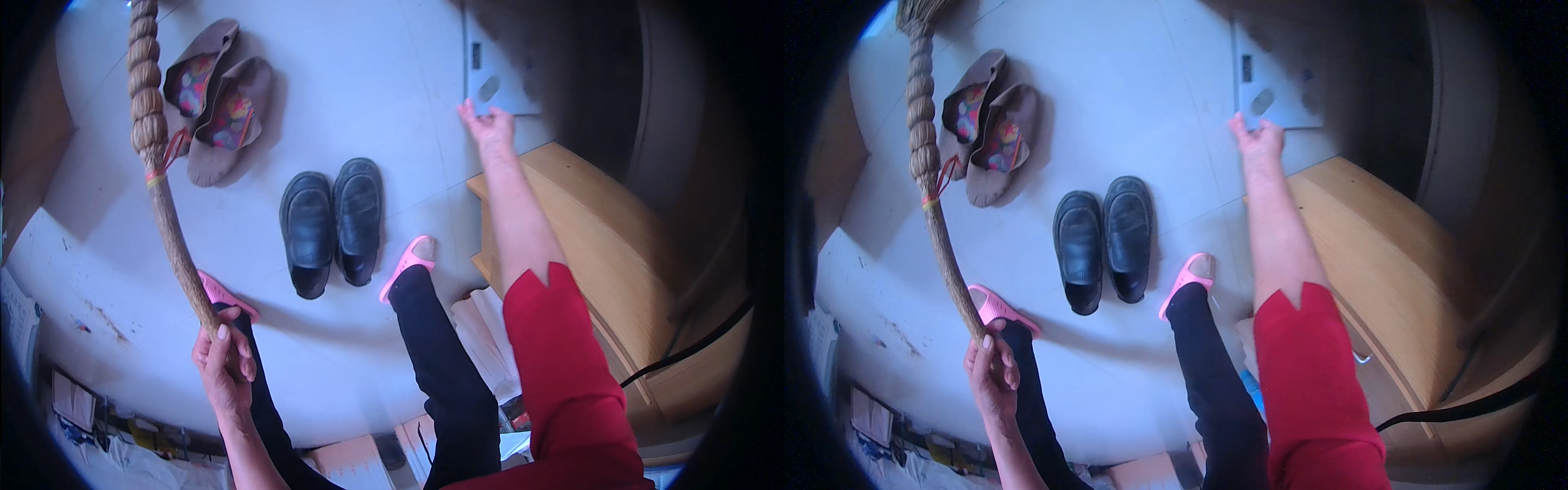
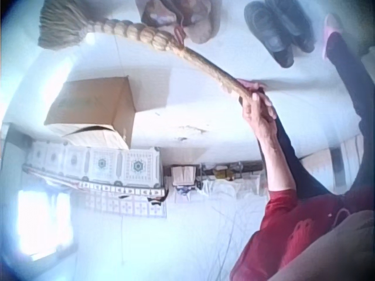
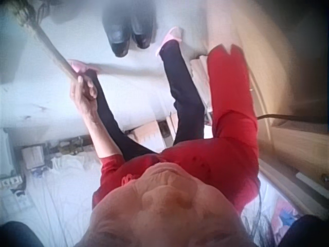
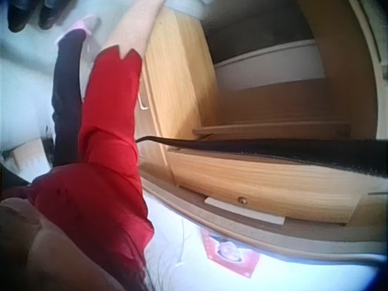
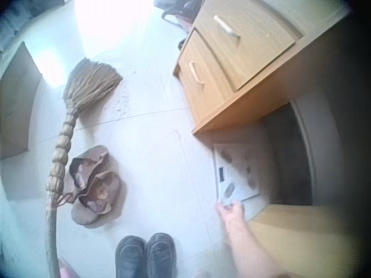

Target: The person removes shoes and a weight scale from a wooden cabinet, flattens a cardboard box, sweeps the floor with a broom, puts insoles into shoes, and handles a bag on a table.

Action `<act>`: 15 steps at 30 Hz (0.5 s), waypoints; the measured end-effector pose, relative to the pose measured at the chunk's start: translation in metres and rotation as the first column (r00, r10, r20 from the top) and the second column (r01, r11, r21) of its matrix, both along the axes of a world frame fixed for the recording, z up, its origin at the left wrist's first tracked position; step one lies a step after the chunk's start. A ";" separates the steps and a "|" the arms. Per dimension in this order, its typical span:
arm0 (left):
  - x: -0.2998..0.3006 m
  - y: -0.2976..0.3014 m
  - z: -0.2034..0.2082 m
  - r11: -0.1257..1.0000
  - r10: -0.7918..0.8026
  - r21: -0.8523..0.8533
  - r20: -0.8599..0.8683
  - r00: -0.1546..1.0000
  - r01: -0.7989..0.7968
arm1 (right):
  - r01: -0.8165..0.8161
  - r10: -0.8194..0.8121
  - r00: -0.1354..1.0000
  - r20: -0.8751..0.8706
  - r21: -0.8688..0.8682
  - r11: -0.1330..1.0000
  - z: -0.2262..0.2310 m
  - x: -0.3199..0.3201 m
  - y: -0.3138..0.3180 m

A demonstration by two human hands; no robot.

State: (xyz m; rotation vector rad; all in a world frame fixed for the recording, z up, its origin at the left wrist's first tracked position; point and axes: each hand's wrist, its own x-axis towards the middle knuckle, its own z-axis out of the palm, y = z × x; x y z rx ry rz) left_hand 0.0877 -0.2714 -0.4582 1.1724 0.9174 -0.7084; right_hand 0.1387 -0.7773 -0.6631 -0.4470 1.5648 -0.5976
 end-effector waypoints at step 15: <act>0.004 0.007 0.003 0.999 -0.005 -0.052 -0.016 1.000 0.004 | -0.984 0.923 -0.154 -0.352 0.139 -0.111 0.058 -0.199 0.265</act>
